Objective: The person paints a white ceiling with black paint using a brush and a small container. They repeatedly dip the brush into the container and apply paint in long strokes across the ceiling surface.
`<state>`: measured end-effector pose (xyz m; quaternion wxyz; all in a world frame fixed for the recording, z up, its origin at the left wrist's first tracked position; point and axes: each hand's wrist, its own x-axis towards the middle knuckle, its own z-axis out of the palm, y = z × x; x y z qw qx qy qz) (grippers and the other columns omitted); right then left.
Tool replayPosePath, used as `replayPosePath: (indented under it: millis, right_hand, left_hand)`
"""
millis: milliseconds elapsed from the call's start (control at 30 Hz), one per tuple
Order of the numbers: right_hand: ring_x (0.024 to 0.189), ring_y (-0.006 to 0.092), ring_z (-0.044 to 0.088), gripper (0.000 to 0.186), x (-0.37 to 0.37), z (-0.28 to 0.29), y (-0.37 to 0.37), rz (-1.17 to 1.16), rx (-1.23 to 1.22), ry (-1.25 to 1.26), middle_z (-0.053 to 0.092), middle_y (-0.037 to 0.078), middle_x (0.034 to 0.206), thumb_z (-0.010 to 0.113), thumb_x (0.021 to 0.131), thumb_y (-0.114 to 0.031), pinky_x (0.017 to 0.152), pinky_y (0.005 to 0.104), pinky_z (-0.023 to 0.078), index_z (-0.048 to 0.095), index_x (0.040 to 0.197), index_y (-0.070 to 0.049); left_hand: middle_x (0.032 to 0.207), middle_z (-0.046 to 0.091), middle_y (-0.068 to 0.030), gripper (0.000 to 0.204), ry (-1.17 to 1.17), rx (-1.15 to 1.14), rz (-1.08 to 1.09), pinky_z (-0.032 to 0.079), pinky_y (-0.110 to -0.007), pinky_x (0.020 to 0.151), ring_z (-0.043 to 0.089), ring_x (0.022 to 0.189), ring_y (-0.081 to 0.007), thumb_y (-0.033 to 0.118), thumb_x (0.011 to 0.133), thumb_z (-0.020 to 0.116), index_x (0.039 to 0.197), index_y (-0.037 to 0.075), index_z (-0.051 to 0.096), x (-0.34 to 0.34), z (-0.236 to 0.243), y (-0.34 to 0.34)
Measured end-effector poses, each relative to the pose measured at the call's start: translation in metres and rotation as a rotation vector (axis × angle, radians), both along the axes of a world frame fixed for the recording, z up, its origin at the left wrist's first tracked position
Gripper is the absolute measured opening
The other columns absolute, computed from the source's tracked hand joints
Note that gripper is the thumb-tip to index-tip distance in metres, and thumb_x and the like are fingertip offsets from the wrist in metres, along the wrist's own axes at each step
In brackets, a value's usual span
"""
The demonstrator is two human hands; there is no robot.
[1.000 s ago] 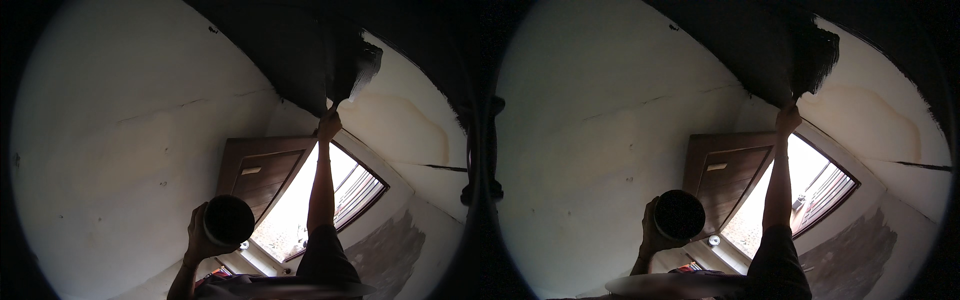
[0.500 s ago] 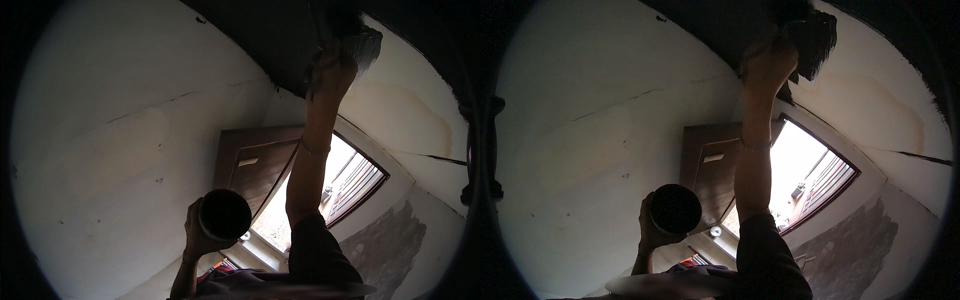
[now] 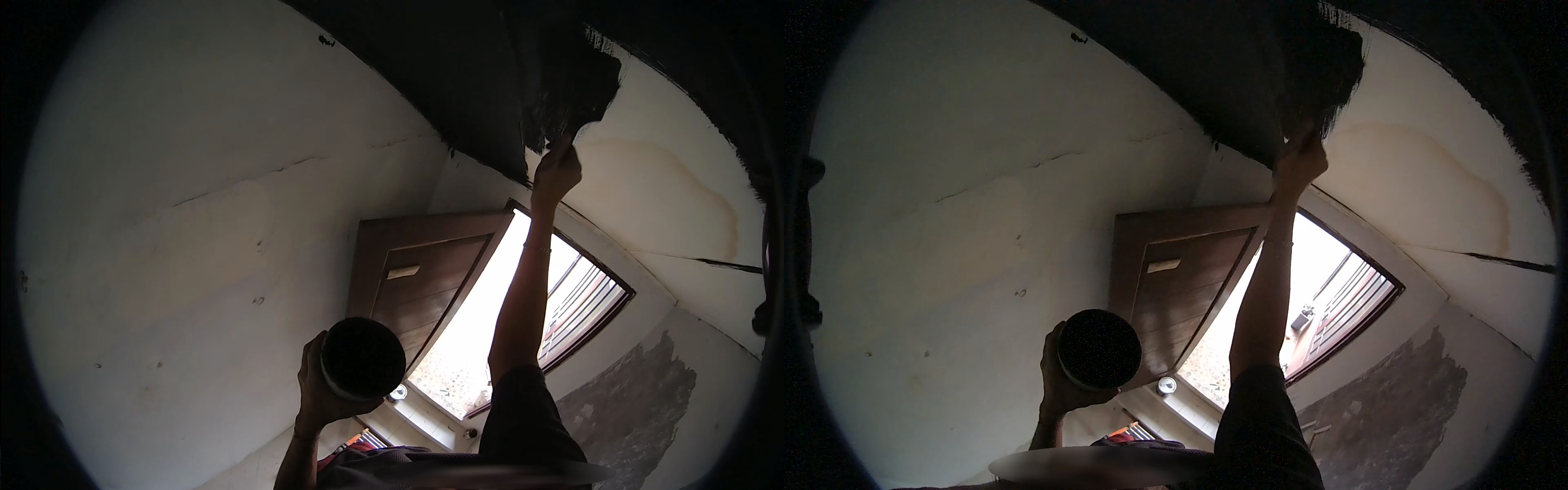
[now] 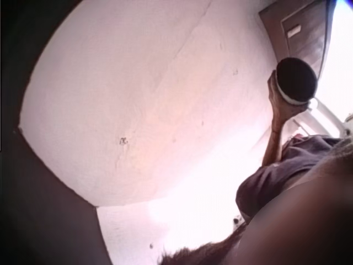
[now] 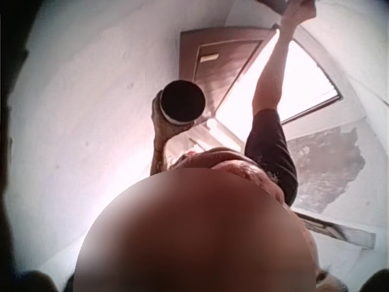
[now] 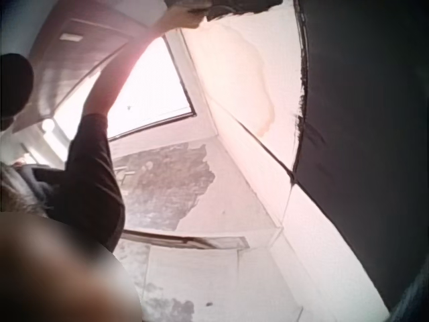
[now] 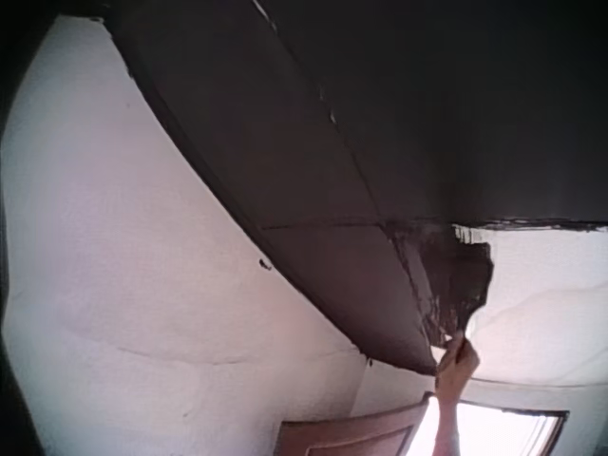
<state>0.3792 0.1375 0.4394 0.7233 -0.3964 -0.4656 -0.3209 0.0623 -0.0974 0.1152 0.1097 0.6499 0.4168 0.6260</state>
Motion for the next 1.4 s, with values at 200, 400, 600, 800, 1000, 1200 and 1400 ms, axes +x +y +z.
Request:
replayPosePath:
  millis: [200,400,600,800,1000,1200,1400]
  right_hand:
    - [0.055,0.0340,0.066,0.045,-0.032,-0.027,-0.034,0.087,0.144,-0.104,0.064,0.022,0.064,0.053,0.106,-0.036,0.052,0.0397,0.047,0.069,0.088,0.002]
    - [0.050,0.0237,0.060,0.050,-0.010,0.035,-0.032,0.001,0.174,-0.195,0.059,0.017,0.058,0.055,0.106,-0.039,0.049,0.0375,0.041,0.063,0.076,0.000]
    - [0.054,0.0134,0.053,0.050,-0.014,-0.005,-0.030,0.189,0.140,-0.089,0.061,0.011,0.059,0.056,0.107,-0.032,0.049,0.0347,0.039,0.063,0.072,0.003]
    - [0.057,0.0218,0.062,0.044,0.009,0.016,-0.045,0.033,0.093,-0.184,0.062,0.018,0.063,0.053,0.108,-0.029,0.056,0.0352,0.045,0.063,0.080,0.003]
    - [0.064,0.0270,0.066,0.036,0.007,-0.045,-0.055,0.186,-0.188,0.045,0.068,0.016,0.074,0.044,0.112,-0.025,0.059,0.0359,0.051,0.066,0.115,0.003]
    - [0.087,0.0301,0.069,0.041,-0.044,-0.030,-0.088,0.017,0.277,-0.256,0.066,0.020,0.099,0.037,0.113,-0.030,0.074,0.0419,0.055,0.058,0.133,-0.001]
    - [0.098,0.0457,0.067,0.037,-0.056,0.028,-0.069,-0.180,0.254,-0.338,0.062,0.025,0.116,0.048,0.108,-0.028,0.079,0.0534,0.055,0.051,0.134,-0.002]
  left_hand:
    - [0.138,0.056,-0.0193,0.131,0.003,-0.002,-0.034,0.052,-0.049,0.104,0.060,0.126,-0.0363,0.046,0.045,0.103,0.150,0.004,0.036,0.001,0.001,0.002]
    - [0.138,0.057,-0.0179,0.135,0.027,-0.013,-0.024,0.051,-0.049,0.106,0.060,0.127,-0.0347,0.047,0.043,0.104,0.151,0.006,0.035,0.000,0.006,0.002]
    - [0.137,0.057,-0.0193,0.130,-0.039,-0.012,-0.042,0.052,-0.050,0.105,0.060,0.126,-0.0360,0.045,0.044,0.103,0.148,0.003,0.038,0.000,0.001,0.001]
    - [0.137,0.058,-0.0179,0.132,0.005,-0.032,-0.040,0.051,-0.049,0.106,0.060,0.126,-0.0343,0.046,0.042,0.104,0.148,0.003,0.038,-0.005,0.000,0.005]
    - [0.136,0.058,-0.0194,0.134,0.023,0.004,-0.019,0.051,-0.049,0.105,0.061,0.125,-0.0354,0.049,0.042,0.104,0.149,0.002,0.037,-0.008,-0.001,0.004]
    - [0.136,0.058,-0.0197,0.134,0.049,-0.011,-0.046,0.052,-0.049,0.105,0.061,0.125,-0.0361,0.049,0.043,0.104,0.149,0.002,0.036,-0.010,0.003,0.005]
    - [0.136,0.058,-0.0186,0.133,0.033,-0.019,-0.071,0.052,-0.049,0.105,0.061,0.126,-0.0348,0.045,0.043,0.104,0.149,0.002,0.037,-0.004,0.006,0.007]
